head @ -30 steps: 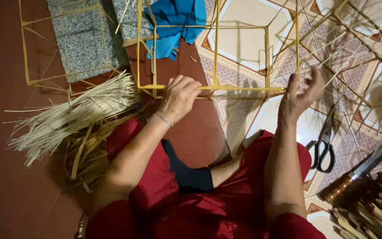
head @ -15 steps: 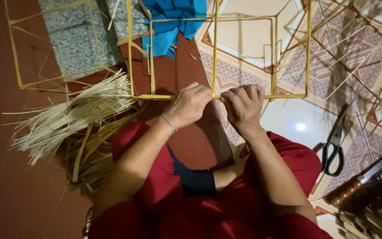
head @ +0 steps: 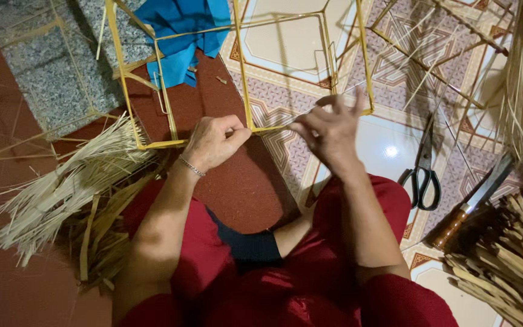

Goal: The person sits on a tiled floor and weaves thin bamboo strips into a rectangular frame. They repeatedly thread strips through the frame, adjust alignment, and secure intersections by hand. Scissors and a knife are visible nearby but not used during the clip.

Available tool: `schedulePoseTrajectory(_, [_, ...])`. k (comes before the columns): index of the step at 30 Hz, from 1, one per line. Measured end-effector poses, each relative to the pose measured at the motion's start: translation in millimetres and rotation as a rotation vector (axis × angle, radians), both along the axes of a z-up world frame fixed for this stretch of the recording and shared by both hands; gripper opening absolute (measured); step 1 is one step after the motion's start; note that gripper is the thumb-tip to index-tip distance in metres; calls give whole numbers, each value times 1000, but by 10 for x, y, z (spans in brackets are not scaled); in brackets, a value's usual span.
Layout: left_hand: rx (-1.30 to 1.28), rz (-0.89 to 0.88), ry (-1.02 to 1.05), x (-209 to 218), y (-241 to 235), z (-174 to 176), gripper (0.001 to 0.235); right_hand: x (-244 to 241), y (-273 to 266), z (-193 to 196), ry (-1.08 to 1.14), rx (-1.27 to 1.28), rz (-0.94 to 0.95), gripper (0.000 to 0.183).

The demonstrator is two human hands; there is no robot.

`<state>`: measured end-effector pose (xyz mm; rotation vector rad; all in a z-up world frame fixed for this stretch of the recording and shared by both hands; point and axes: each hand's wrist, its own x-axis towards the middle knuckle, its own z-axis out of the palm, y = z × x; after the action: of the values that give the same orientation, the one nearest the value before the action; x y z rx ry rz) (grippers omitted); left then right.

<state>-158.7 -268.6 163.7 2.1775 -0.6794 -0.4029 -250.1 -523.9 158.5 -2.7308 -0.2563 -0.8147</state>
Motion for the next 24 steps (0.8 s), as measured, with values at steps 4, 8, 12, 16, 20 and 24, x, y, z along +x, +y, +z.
schedulePoseTrajectory(4, [-14,-34,-225,-14,3,48,20,-178,-412,-32,-113,204,-136,15])
schedulePoseTrajectory(8, [-143,28,-382,-144,-65,123,23,-349,-719,-274,-212,761,-344,8])
schedulePoseTrajectory(12, [-131,-101,-746,-310,-343,72,23,-316,-848,-629,32,1298,-256,18])
schedulePoseTrajectory(16, [-205,-232,-852,-435,-783,-228,19,-366,-899,-837,75,1428,-195,20])
schedulePoseTrajectory(20, [-228,-259,-845,-431,-1066,-535,26,-389,-889,-852,100,1459,-114,20])
schedulePoseTrajectory(24, [-151,-276,-699,-378,-1220,-681,7,-395,-881,-821,104,1467,-81,20])
